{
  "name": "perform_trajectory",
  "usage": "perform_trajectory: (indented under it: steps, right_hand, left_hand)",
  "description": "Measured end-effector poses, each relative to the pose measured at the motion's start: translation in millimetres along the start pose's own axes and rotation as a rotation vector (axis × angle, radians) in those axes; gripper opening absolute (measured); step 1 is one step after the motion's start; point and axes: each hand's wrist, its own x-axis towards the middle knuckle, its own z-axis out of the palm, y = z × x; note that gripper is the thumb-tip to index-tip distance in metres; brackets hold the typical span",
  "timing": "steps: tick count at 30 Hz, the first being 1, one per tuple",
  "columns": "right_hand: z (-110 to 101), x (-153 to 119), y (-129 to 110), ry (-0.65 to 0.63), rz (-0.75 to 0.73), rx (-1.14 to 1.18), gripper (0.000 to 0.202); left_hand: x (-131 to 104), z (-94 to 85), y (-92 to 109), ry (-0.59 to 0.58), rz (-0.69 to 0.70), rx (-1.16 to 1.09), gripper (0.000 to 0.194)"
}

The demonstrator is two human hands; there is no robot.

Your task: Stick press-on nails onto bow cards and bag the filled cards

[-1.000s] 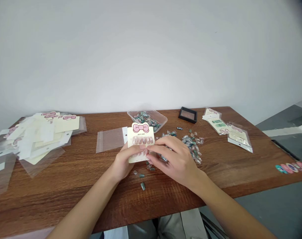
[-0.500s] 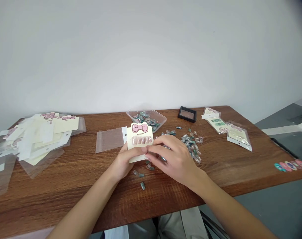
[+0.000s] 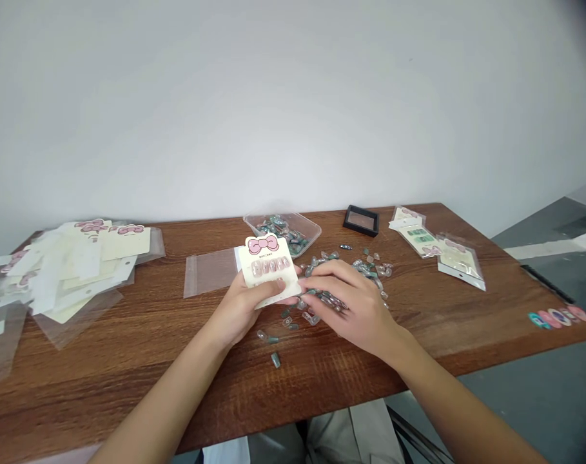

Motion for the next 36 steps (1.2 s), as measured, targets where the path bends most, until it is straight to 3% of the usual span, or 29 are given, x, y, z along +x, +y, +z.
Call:
perform_trajectory:
  steps: [4,8,13,27,36]
  right_hand:
    - [-9,-17,14,-0.245,0.092,-0.081,0.028]
    - [-8,-28,25,-0.385,0.066,-0.144,0.018]
    - [-3,-28,29,-0.532,0.041,-0.135,0.015]
    - [-5,-27,28,-0.582,0.023,-0.162,0.019]
    - [-9,-33,26,-0.498,0.035,-0.156,0.012]
  left_hand:
    - [3,0.8,2,0.114,0.051,-0.006,0.030]
    - [7,1.2,6,0.215,0.102,-0.013,0.046]
    - [8,-0.3,7,0.234,0.096,-0.013,0.057]
    - [6,-0.7,11,0.247,0.067,-0.015,0.052]
    - [9,-4.2,8,0.246,0.074,-0.016,0.050]
